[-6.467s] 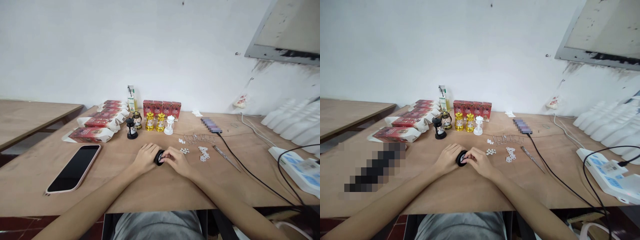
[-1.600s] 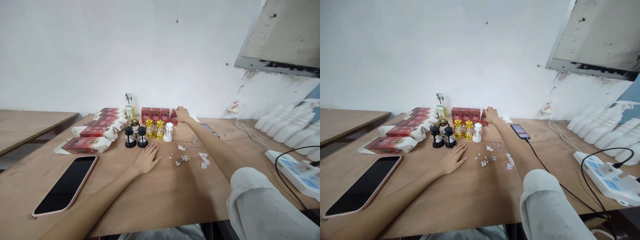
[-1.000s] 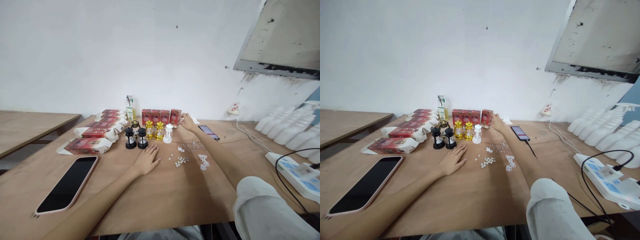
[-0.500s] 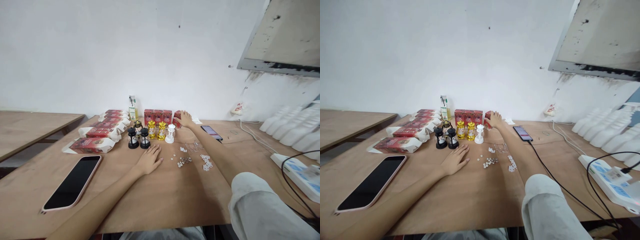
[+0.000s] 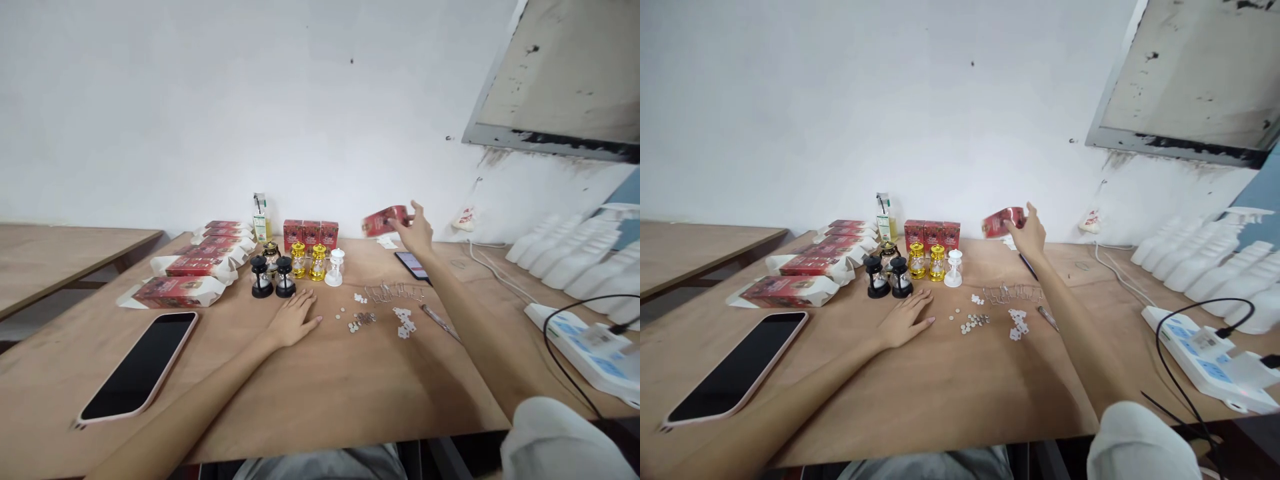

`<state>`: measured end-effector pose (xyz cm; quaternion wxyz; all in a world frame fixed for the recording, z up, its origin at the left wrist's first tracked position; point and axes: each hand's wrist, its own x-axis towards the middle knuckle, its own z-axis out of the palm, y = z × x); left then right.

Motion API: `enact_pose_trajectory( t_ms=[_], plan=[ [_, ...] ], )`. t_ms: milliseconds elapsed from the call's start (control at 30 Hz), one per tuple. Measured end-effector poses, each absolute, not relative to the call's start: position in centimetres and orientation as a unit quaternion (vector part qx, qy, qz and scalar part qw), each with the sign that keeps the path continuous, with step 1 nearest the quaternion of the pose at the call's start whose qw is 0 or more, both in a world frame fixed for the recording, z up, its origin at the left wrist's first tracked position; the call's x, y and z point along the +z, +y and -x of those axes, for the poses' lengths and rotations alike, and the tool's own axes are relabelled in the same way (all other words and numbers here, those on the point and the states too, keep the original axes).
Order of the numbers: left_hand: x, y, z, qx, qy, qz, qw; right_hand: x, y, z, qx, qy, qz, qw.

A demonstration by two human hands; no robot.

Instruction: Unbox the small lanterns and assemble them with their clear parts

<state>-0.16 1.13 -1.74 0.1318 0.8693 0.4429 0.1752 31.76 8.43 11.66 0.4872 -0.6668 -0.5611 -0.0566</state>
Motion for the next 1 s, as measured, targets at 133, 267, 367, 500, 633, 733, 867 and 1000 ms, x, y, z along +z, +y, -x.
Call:
enact_pose_trajectory(
  t_ms=[133,267,367,500,633,733,867,1000],
  plan=[
    [-0.8,0.7,0.5,0.233,0.467,-0.814,0.256,10.2,2.7,-29.3,0.088,-0.538,0.52,0.658],
    [-0.6,0.0,1.0,0.387,0.391,-0.696,0.462,6.6,-1.8,-23.9,0.166,-0.597,0.447,0.645],
    [-0.9,-1.0,0.9,0.511,0.346,-0.574,0.538,3.7,-3.6,-20.6,0.201,-0.636,0.451,0.593],
    [-0.7,-2.7,0.2,0.543,0.353,-0.476,0.595,1.1,-4.4,-19.0,0.237,-0.687,0.415,0.547],
    [0.2,-3.5,-0.3,0.555,0.341,-0.442,0.617,0.4,-4.0,-19.4,0.299,-0.639,0.409,0.578],
    [0.6,-3.2,-0.2,0.567,0.323,-0.398,0.645,0.6,-3.7,-19.9,0.29,-0.59,0.44,0.612],
    [0.4,-2.7,0.1,0.561,0.321,-0.36,0.672,0.9,-3.9,-20.3,0.214,-0.643,0.44,0.59],
    [0.5,-2.4,0.4,0.572,0.337,-0.358,0.657,1.0,-4.2,-20.6,0.192,-0.686,0.424,0.559]
  ],
)
